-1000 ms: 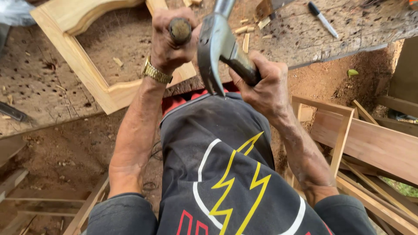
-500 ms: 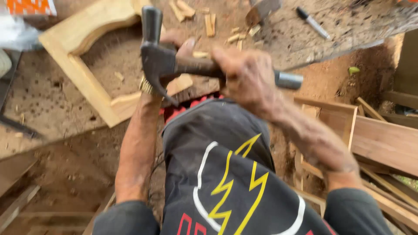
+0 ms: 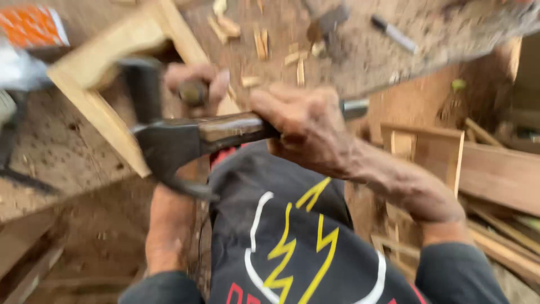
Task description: The person uses a hammer and chisel to carve and shape a wooden frame on a workbench. They then use a chisel to refine the edges of a separate wooden piece before placing the finished frame on a stack of similar frames.
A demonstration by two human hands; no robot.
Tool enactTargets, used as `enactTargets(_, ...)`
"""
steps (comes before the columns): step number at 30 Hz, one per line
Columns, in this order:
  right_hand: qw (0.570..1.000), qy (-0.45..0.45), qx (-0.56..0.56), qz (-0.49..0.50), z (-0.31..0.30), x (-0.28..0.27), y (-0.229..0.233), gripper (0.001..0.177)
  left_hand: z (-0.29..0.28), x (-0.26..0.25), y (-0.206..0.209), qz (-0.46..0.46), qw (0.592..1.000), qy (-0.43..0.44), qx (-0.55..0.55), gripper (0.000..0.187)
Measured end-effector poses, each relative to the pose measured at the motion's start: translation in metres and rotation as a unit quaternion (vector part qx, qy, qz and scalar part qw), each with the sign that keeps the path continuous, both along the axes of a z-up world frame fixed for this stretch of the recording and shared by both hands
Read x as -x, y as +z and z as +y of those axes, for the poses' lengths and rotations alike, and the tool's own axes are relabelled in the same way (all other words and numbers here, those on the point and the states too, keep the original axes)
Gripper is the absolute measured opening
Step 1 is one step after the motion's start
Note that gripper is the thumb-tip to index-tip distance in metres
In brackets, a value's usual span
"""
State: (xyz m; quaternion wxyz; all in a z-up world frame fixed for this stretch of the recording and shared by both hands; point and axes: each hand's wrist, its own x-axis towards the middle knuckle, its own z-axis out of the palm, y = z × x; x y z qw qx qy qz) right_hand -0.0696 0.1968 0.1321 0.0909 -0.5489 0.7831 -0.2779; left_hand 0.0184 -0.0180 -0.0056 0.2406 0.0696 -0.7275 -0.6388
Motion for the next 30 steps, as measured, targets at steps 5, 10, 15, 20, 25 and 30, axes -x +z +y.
enactTargets(5, 1.000, 0.000, 0.017, 0.000, -0.001, 0.001, -0.022, 0.016, 0.011, -0.013, 0.021, 0.032, 0.998, -0.046, 0.040, 0.029)
enactTargets(10, 0.999, -0.024, 0.016, 0.041, -0.006, 0.011, -0.024, 0.023, 0.010, -0.009, 0.021, -0.050, 0.995, 0.017, 0.089, 0.027)
enactTargets(15, 0.996, -0.017, 0.064, -0.062, 0.009, -0.002, -0.006, 0.019, 0.026, -0.016, 0.020, -0.065, 0.975, 0.065, 0.203, 0.026)
enactTargets(20, 0.989, -0.032, 0.099, -0.104, 0.012, 0.001, -0.015, 0.022, 0.014, -0.010, -0.001, -0.052, 0.992, 0.057, 0.104, 0.022)
enactTargets(25, 0.981, -0.100, 0.079, -0.148, 0.024, 0.006, -0.041, 0.017, 0.000, 0.012, -0.021, 0.045, 0.999, -0.012, 0.023, 0.018)
enactTargets(30, 0.971, -0.145, 0.080, -0.173, 0.026, 0.011, -0.037, 0.024, -0.005, 0.018, -0.027, 0.084, 0.996, -0.041, -0.011, 0.015)
